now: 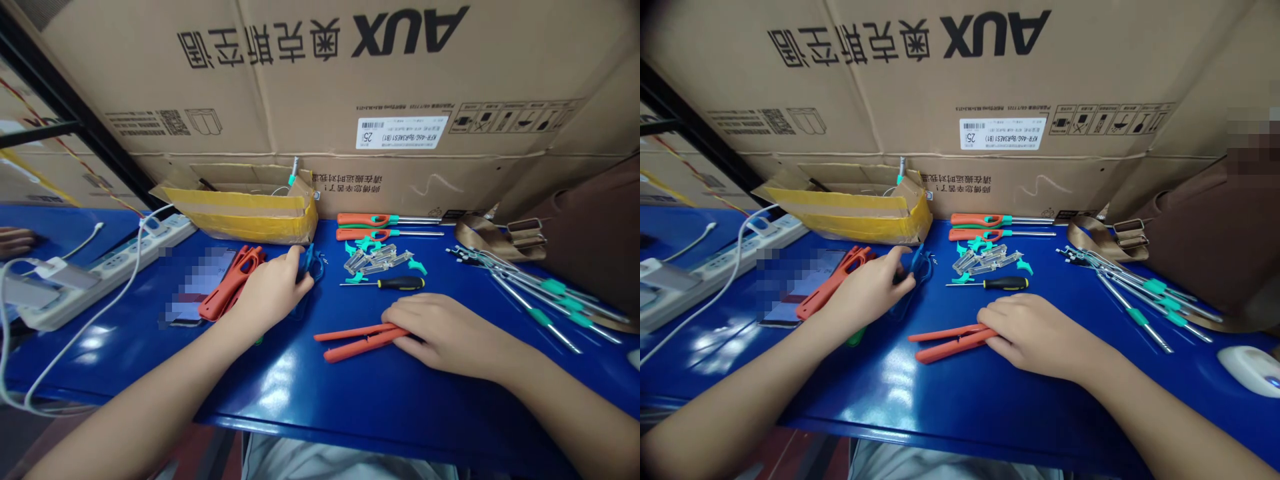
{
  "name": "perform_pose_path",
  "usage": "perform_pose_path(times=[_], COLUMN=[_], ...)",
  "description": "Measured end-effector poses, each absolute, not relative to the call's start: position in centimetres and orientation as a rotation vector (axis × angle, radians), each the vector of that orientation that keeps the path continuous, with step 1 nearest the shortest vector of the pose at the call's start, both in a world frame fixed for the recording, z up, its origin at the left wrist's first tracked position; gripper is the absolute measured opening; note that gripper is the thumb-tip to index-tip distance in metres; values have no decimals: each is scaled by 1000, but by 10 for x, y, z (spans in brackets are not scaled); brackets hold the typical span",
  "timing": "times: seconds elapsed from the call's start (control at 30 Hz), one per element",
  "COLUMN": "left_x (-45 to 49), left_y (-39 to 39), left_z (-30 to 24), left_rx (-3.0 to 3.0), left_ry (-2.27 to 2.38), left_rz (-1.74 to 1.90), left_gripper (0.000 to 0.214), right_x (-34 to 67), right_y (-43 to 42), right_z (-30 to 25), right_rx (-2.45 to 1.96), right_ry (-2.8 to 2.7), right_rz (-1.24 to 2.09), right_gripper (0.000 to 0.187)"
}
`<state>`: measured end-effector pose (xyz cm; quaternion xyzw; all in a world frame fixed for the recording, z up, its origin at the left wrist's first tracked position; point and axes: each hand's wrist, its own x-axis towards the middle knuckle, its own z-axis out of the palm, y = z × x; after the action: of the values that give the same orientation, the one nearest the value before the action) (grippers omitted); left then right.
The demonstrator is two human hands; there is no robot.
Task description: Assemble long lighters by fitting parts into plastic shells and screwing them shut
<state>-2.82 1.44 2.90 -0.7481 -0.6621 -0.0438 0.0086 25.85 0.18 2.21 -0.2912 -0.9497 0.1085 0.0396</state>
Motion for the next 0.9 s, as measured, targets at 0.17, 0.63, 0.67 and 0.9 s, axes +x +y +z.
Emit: perform_pose_path(times=[0.17, 0.63, 0.67, 0.9], left_x=[-31, -28, -27, -29], left_y=[14, 12, 11, 8], left_z=[30, 32, 34, 42], left_rx=[-2341, -2360, -2353, -2237], left_ry=[-2082, -2087, -2090, -2153], left_rz=[-101, -41, -46, 176], left_gripper=[35, 44, 44, 46], right_x=[259, 258, 258, 258], right_y=[2, 1, 1, 1], right_z=[21, 22, 22, 23], right_rx=[-892, -900, -899, -921], right_ry=[-2924, -2939, -2942, -2948], right_rz=[335, 337, 338, 361], right_gripper=[13, 14, 14, 12])
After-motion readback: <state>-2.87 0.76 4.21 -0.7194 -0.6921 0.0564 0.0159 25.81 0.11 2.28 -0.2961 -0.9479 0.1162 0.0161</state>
